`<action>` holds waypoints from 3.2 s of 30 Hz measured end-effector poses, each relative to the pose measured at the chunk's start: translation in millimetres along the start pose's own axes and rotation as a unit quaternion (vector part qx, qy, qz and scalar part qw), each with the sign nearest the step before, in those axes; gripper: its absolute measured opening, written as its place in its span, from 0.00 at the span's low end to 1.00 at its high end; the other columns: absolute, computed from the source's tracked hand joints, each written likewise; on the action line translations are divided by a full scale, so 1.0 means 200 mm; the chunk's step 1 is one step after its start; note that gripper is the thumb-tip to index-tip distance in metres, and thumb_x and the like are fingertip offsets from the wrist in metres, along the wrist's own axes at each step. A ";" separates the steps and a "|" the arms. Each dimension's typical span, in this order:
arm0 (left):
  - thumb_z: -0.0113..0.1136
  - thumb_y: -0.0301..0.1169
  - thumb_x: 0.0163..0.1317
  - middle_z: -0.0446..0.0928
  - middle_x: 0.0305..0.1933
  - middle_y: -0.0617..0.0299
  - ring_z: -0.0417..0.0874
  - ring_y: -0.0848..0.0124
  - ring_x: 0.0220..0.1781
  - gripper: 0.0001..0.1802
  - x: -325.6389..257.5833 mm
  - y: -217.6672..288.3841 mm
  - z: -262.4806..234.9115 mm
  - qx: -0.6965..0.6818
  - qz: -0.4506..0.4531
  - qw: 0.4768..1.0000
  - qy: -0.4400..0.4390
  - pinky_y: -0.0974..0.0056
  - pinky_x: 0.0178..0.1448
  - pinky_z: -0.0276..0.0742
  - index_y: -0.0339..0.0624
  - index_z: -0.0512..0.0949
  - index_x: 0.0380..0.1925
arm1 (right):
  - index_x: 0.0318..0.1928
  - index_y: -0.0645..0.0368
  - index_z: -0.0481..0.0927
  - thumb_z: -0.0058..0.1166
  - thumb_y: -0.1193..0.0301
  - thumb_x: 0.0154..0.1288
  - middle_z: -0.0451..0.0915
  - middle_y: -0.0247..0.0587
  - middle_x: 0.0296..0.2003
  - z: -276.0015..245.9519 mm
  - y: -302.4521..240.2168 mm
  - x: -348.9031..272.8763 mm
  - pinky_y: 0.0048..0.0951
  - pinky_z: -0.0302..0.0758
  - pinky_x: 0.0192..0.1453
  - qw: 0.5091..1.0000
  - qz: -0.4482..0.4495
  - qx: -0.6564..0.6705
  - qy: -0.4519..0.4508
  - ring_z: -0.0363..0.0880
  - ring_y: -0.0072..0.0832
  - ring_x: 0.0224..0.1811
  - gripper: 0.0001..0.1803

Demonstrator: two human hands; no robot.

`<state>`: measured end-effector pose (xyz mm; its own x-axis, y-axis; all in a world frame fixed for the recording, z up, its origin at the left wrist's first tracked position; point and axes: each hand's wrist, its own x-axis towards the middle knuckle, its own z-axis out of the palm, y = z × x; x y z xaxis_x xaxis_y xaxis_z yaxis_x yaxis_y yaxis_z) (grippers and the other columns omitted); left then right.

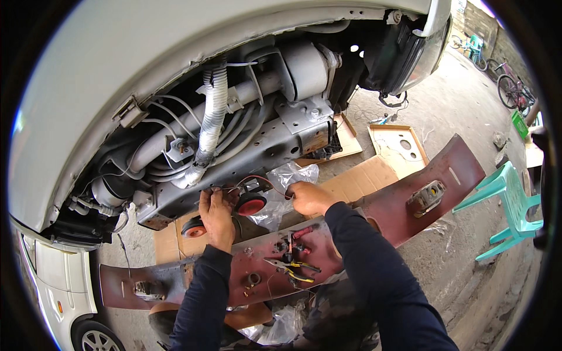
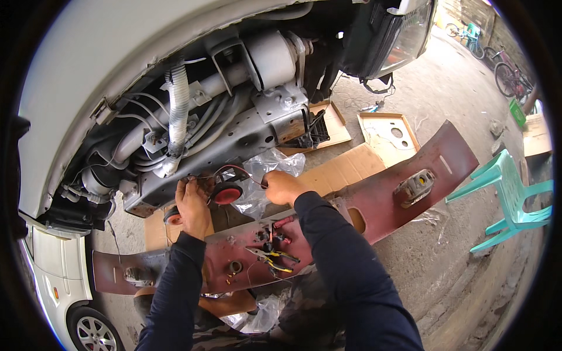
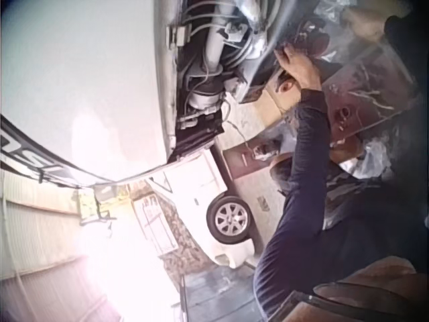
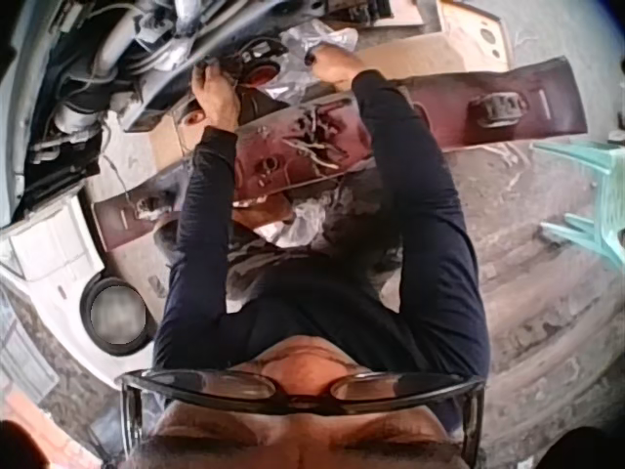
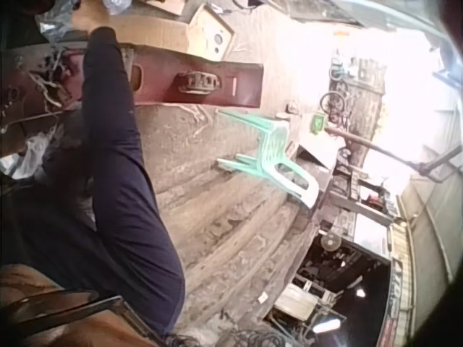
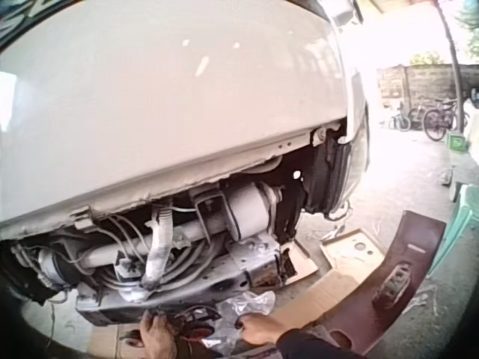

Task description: The person sits on the ground under the front of a white car and works on the vehicle's wiring. They use pliers and a screwdriver to strip, twist, and connect wires near the front bumper area.

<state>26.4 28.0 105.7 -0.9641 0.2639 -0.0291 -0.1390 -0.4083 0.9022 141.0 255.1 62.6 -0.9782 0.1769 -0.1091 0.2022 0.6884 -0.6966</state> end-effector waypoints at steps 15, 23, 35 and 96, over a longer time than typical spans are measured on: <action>0.56 0.27 0.72 0.85 0.37 0.57 0.84 0.69 0.37 0.09 0.14 0.01 -0.01 0.221 -0.049 0.974 -0.029 0.65 0.43 0.76 0.32 0.81 0.44 | 0.41 0.63 0.82 0.48 0.60 0.78 0.81 0.41 0.31 0.14 -0.03 0.16 0.36 0.78 0.34 0.836 0.160 0.512 0.117 0.82 0.33 0.32 0.19; 0.57 0.29 0.74 0.87 0.45 0.56 0.84 0.70 0.41 0.11 0.13 0.01 -0.04 0.128 -0.091 0.987 -0.032 0.65 0.49 0.80 0.35 0.80 0.51 | 0.43 0.64 0.82 0.52 0.76 0.68 0.82 0.44 0.37 0.29 -0.02 0.45 0.43 0.80 0.37 0.665 0.124 0.727 0.121 0.81 0.36 0.34 0.07; 0.59 0.26 0.72 0.84 0.40 0.61 0.83 0.75 0.39 0.09 -0.08 0.16 -0.15 0.265 0.013 0.962 -0.069 0.70 0.46 0.78 0.32 0.81 0.47 | 0.37 0.61 0.78 0.47 0.71 0.72 0.75 0.39 0.28 0.05 0.30 0.20 0.35 0.71 0.25 0.673 0.283 0.647 0.219 0.72 0.27 0.25 0.09; 0.60 0.26 0.65 0.84 0.39 0.50 0.85 0.48 0.39 0.09 -0.43 0.44 -0.26 0.622 0.369 0.660 -0.205 0.48 0.45 0.81 0.38 0.82 0.43 | 0.76 0.54 0.66 0.64 0.62 0.63 0.61 0.45 0.78 -0.29 -0.29 0.08 0.46 0.71 0.71 0.919 -0.073 -0.249 0.295 0.67 0.49 0.66 0.41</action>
<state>85.6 -75.9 165.4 -0.4880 0.7128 0.5038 0.8727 0.4079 0.2682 116.9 259.1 142.4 -0.8294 0.3077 0.4662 0.2125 0.9457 -0.2462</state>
